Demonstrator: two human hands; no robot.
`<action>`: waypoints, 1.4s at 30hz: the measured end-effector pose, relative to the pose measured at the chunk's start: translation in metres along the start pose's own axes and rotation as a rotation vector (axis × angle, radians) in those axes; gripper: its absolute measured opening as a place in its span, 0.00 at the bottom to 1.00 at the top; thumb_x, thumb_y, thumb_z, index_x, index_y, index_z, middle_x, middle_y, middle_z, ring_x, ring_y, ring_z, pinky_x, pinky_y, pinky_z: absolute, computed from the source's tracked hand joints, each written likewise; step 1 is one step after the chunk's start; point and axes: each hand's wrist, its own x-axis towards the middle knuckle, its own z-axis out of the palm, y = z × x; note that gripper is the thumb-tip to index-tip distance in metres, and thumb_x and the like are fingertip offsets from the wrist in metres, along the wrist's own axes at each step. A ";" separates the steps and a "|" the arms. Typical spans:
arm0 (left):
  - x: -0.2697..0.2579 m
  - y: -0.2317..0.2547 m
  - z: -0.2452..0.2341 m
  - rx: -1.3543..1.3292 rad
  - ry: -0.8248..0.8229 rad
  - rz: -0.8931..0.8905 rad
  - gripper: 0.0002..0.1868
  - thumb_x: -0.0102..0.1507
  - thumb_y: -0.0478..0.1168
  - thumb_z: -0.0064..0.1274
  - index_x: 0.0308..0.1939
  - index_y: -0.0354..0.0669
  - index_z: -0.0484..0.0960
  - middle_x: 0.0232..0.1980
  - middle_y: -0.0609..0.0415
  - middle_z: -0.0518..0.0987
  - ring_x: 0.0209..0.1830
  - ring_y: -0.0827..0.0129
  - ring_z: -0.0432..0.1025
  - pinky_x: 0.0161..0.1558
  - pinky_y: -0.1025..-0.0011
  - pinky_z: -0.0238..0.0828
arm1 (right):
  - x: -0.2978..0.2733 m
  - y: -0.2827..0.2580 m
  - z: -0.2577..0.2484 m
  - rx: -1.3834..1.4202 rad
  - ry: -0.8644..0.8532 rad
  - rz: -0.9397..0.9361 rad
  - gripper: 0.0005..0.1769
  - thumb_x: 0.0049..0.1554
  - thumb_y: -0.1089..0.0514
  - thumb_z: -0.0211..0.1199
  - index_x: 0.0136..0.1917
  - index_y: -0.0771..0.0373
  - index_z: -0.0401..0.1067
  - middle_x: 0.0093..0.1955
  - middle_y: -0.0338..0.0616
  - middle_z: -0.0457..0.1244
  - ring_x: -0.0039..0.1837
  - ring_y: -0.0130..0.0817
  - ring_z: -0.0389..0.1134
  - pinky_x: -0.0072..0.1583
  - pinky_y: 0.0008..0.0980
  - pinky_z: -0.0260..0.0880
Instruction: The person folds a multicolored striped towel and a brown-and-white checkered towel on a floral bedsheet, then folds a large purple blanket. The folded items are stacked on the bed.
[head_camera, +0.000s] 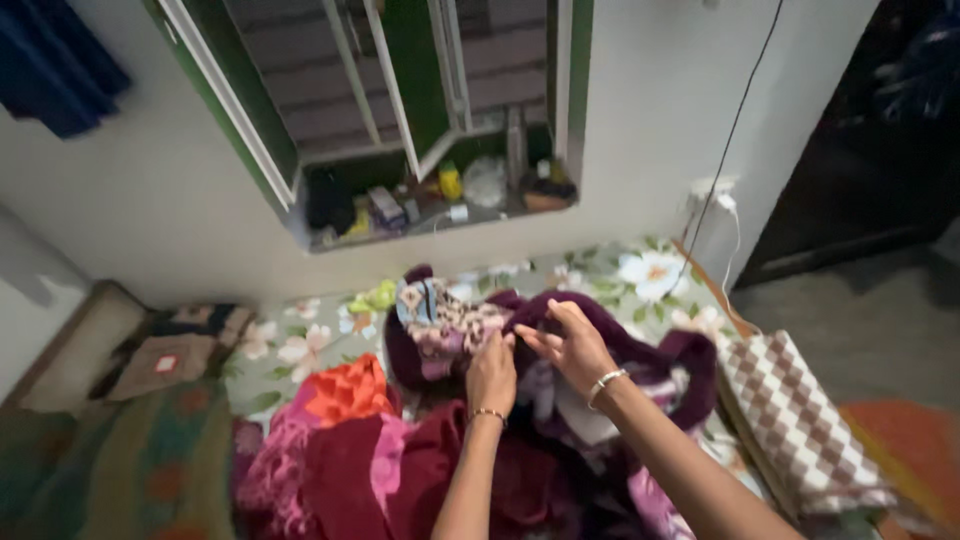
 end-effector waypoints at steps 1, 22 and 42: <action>0.007 0.008 0.000 -0.023 0.004 0.002 0.19 0.71 0.52 0.40 0.51 0.42 0.77 0.46 0.35 0.81 0.48 0.39 0.74 0.46 0.46 0.69 | -0.004 -0.010 0.004 -0.073 0.035 0.021 0.07 0.60 0.52 0.55 0.45 0.56 0.66 0.46 0.38 0.66 0.50 0.36 0.73 0.54 0.35 0.73; -0.006 0.100 -0.030 -0.107 -0.054 0.203 0.28 0.59 0.46 0.59 0.63 0.54 0.73 0.64 0.44 0.63 0.65 0.43 0.61 0.63 0.54 0.61 | 0.043 -0.004 -0.055 -0.202 0.177 0.055 0.04 0.60 0.63 0.57 0.49 0.57 0.68 0.36 0.36 0.65 0.37 0.27 0.67 0.38 0.26 0.66; -0.005 0.116 -0.049 0.215 -0.129 0.061 0.35 0.48 0.42 0.66 0.59 0.52 0.70 0.57 0.44 0.68 0.56 0.44 0.69 0.54 0.53 0.69 | 0.058 -0.007 -0.043 -0.138 0.048 0.028 0.21 0.54 0.71 0.54 0.60 0.63 0.72 0.38 0.42 0.64 0.36 0.30 0.66 0.38 0.28 0.70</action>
